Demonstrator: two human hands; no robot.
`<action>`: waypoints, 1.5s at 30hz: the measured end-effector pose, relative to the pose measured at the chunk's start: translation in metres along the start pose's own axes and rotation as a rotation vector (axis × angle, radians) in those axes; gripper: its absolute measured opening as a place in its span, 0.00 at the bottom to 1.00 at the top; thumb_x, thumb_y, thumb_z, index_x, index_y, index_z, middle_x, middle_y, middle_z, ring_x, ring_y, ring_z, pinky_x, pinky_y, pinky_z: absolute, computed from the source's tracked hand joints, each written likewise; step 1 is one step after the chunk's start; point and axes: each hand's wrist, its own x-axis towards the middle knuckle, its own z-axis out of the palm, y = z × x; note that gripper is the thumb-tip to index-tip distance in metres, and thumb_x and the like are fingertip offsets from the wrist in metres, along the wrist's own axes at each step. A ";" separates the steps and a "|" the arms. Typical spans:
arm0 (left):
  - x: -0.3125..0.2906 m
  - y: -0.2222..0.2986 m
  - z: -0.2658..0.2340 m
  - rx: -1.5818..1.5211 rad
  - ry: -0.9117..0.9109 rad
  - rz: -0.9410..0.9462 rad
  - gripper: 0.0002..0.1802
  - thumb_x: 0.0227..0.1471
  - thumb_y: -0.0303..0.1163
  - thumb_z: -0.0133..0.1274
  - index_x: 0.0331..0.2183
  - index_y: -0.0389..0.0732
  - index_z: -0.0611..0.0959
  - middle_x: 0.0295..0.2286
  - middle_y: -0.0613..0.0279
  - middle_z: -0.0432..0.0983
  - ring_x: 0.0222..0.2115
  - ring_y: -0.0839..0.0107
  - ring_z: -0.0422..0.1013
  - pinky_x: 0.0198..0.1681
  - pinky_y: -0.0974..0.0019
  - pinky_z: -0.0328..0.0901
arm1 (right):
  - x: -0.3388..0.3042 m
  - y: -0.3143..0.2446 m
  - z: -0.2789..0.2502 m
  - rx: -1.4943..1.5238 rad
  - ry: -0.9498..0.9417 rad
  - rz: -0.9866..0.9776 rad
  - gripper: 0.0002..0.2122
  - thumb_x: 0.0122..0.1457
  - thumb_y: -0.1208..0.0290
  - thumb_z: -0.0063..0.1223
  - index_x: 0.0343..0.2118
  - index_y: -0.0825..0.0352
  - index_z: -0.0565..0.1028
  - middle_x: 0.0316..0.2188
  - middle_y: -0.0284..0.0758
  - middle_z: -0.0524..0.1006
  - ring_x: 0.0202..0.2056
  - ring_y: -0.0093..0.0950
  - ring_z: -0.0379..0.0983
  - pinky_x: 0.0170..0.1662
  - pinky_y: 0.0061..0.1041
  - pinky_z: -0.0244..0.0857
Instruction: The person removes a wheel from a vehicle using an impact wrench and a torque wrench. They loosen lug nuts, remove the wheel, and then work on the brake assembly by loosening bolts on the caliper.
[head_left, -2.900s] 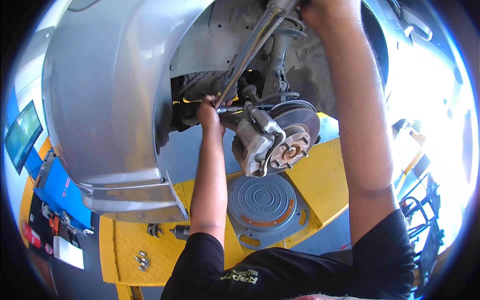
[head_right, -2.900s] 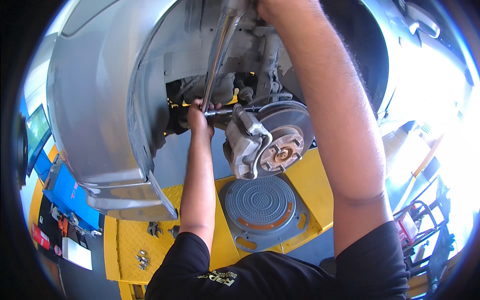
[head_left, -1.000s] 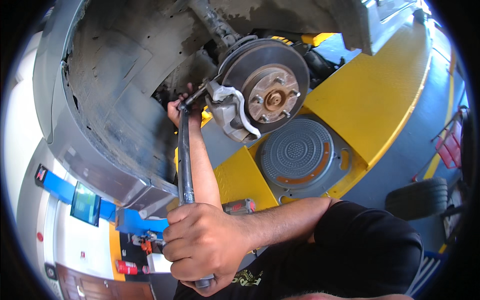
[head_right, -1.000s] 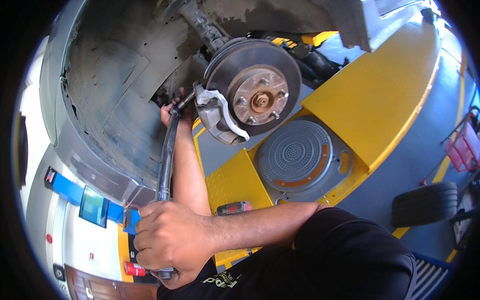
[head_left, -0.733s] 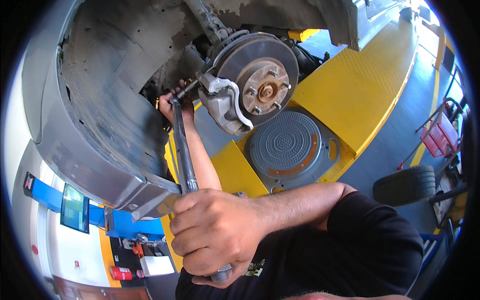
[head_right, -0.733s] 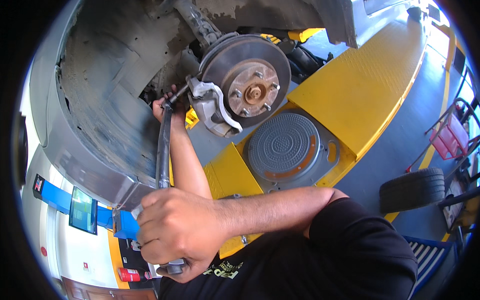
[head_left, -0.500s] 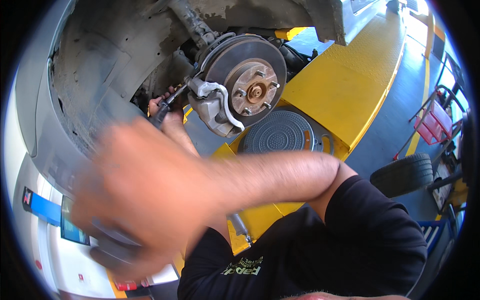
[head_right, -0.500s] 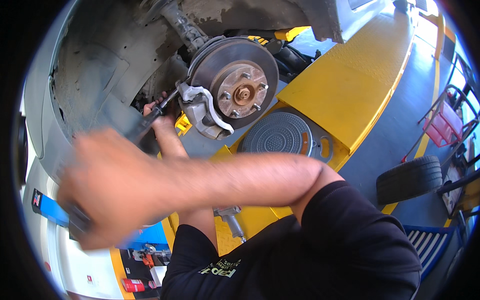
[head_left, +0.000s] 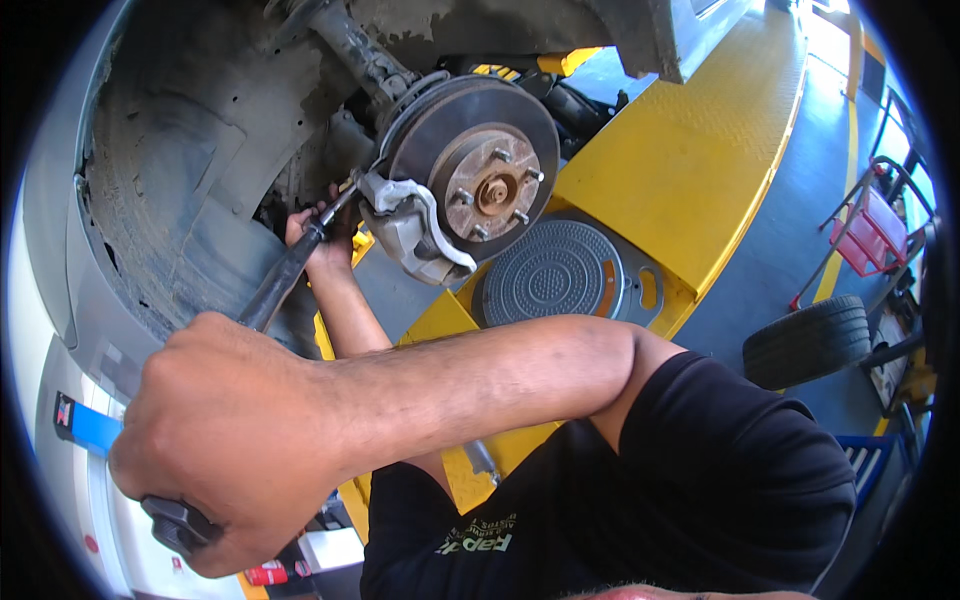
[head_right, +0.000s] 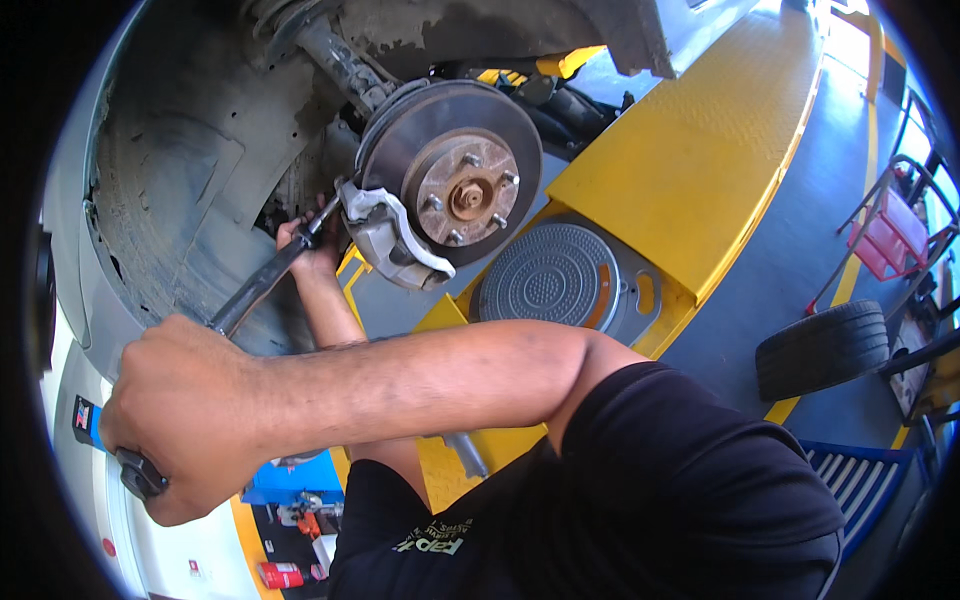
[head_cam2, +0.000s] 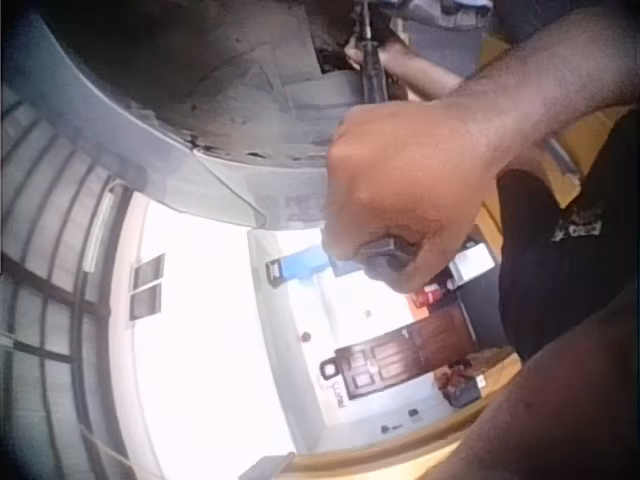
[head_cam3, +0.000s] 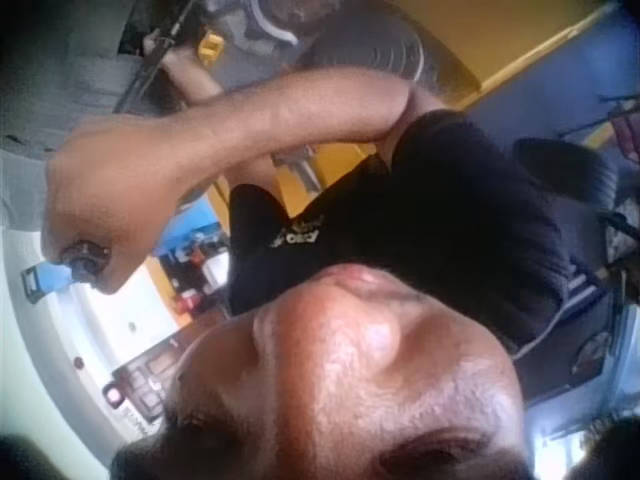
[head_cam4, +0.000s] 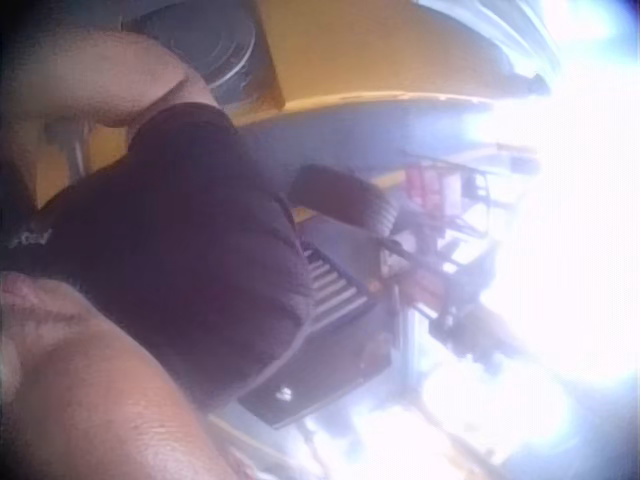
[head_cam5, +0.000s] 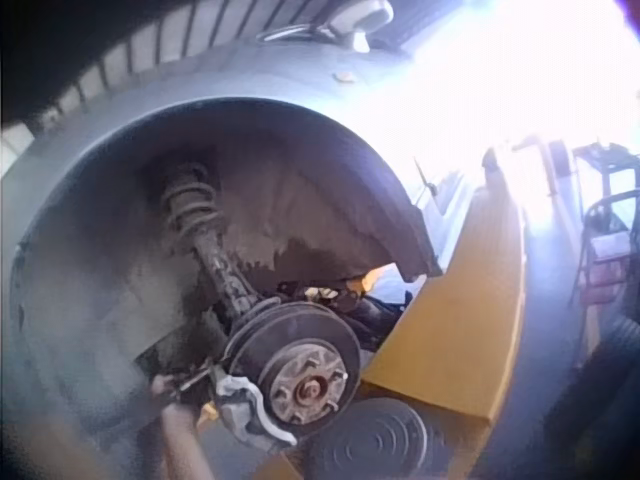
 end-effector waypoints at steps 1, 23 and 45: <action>-0.003 0.000 -0.001 0.018 0.016 0.008 0.10 0.42 0.30 0.50 0.27 0.33 0.76 0.26 0.52 0.75 0.46 0.39 0.77 0.58 0.31 0.67 | -0.004 -0.002 0.002 0.015 0.027 0.014 0.13 0.38 0.58 0.65 0.20 0.63 0.78 0.16 0.37 0.76 0.24 0.42 0.78 0.28 0.43 0.68; -0.010 -0.005 0.001 -0.070 0.031 0.028 0.08 0.42 0.29 0.51 0.26 0.33 0.75 0.25 0.53 0.75 0.42 0.45 0.78 0.55 0.37 0.71 | -0.042 -0.012 0.010 0.078 0.101 -0.044 0.17 0.30 0.59 0.66 0.17 0.64 0.72 0.17 0.35 0.73 0.25 0.43 0.75 0.27 0.42 0.63; 0.039 0.008 -0.061 -0.195 -0.221 -0.034 0.19 0.48 0.40 0.50 0.31 0.33 0.83 0.31 0.41 0.81 0.38 0.47 0.77 0.56 0.39 0.68 | 0.057 0.016 0.021 -0.054 0.216 0.059 0.09 0.36 0.68 0.62 0.18 0.68 0.79 0.14 0.45 0.75 0.21 0.47 0.77 0.31 0.39 0.75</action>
